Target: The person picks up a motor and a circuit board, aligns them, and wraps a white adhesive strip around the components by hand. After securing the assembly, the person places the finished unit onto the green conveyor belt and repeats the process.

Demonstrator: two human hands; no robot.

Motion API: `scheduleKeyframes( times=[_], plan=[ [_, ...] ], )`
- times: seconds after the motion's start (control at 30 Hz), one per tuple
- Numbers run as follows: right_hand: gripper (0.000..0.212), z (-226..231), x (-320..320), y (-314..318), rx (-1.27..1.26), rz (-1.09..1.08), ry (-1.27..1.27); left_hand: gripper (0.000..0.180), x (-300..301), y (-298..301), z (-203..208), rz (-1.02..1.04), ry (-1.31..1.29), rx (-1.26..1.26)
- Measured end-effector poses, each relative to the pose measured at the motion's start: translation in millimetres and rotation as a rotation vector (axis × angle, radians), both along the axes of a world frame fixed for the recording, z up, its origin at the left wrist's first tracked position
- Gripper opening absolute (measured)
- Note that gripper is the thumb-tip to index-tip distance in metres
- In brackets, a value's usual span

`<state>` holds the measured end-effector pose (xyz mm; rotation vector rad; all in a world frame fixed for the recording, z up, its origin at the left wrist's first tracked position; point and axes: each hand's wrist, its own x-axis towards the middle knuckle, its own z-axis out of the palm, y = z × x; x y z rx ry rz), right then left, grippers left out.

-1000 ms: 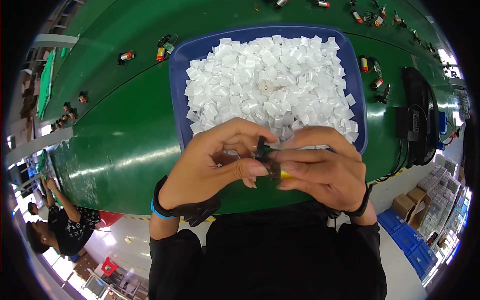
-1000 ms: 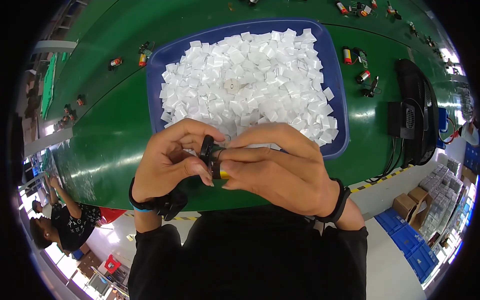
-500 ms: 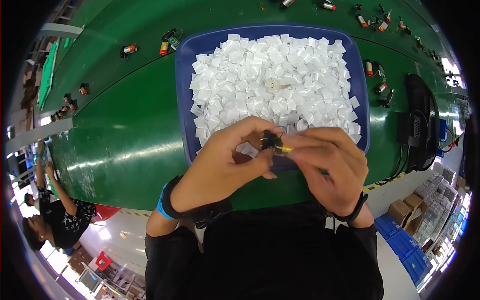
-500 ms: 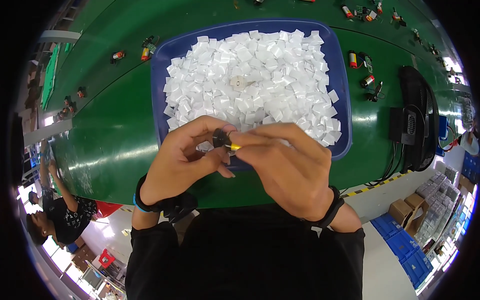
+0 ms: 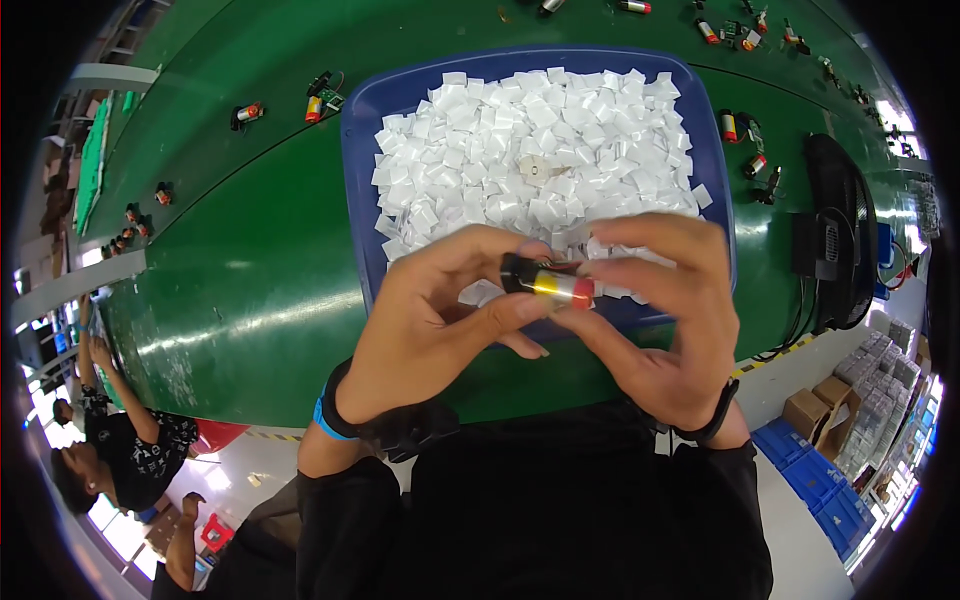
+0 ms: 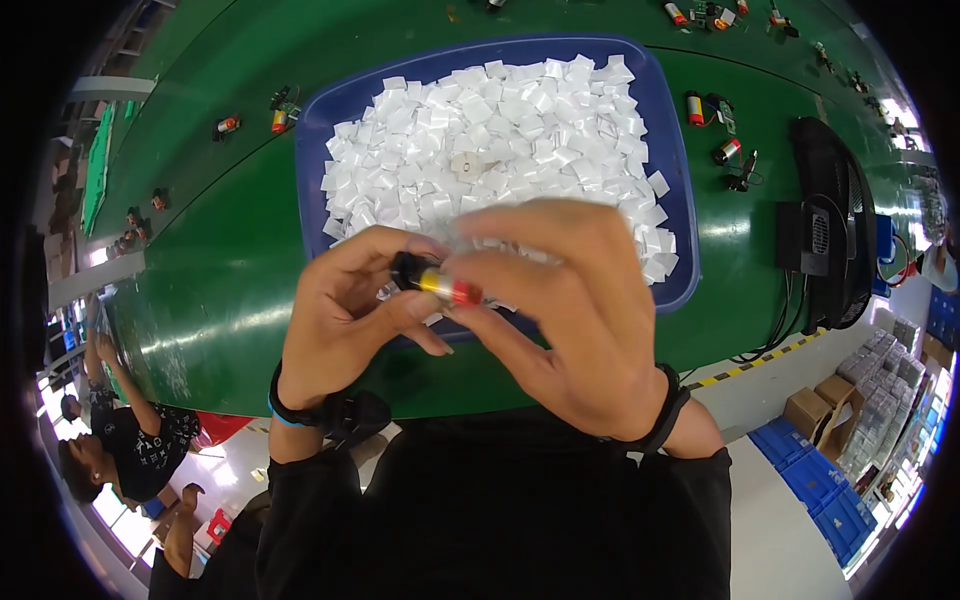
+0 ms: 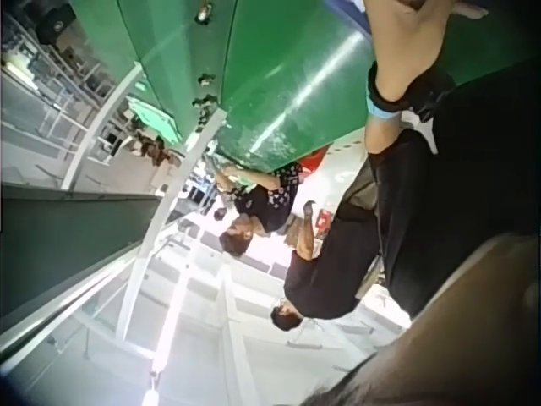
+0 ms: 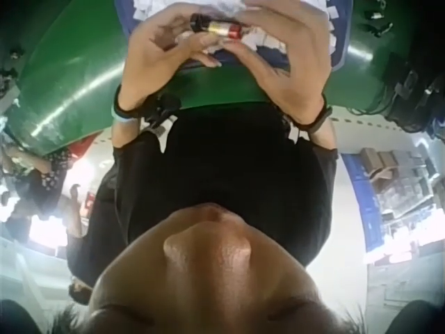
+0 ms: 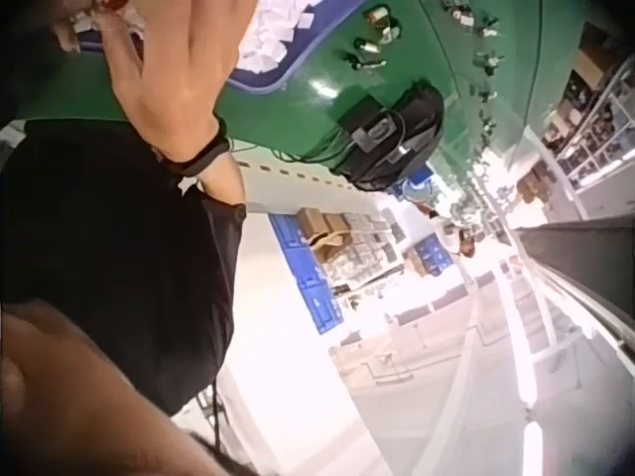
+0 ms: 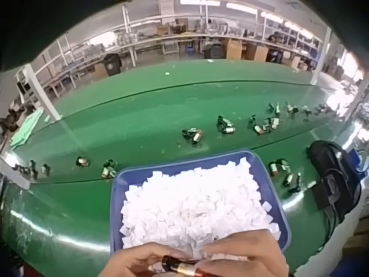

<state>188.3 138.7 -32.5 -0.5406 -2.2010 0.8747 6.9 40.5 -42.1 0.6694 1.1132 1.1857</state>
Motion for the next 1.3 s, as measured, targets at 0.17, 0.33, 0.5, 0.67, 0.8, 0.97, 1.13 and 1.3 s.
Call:
scheduleKeyframes(
  times=[0.17, 0.33, 0.5, 0.67, 0.8, 0.97, 1.13, 1.3],
  plan=[
    [0.026, -3, 15, -7, -0.263, -0.059, -0.046, 0.034, -3, -3, -5, 0.051, -0.084, 0.077],
    [0.023, -17, 10, -15, -0.622, 0.035, 0.047, 0.034, 2, -5, -9, 0.041, 0.061, 0.112],
    [0.016, -17, 8, -15, -0.712, 0.023, 0.045, 0.033, 7, -2, -8, 0.078, 0.337, 0.208],
    [0.009, -22, 14, -13, -0.851, 0.106, 0.021, 0.037, 6, 1, -4, 0.054, 0.839, 0.503],
    [0.01, -22, 15, -12, -0.92, 0.174, 0.049, 0.04, 4, 2, -5, 0.043, 0.951, 0.61],
    [0.011, -17, 14, -10, -0.971, 0.193, 0.008, 0.038, 11, 3, -3, 0.102, 1.006, 0.638],
    [0.01, -17, 13, -9, -0.867, 0.117, -0.072, 0.035, 13, -2, -12, 0.066, 0.833, 0.47],
    [0.033, -18, 21, -20, -0.34, -0.023, -0.044, 0.032, 16, -4, -12, 0.221, 0.075, 0.15]
  ],
)
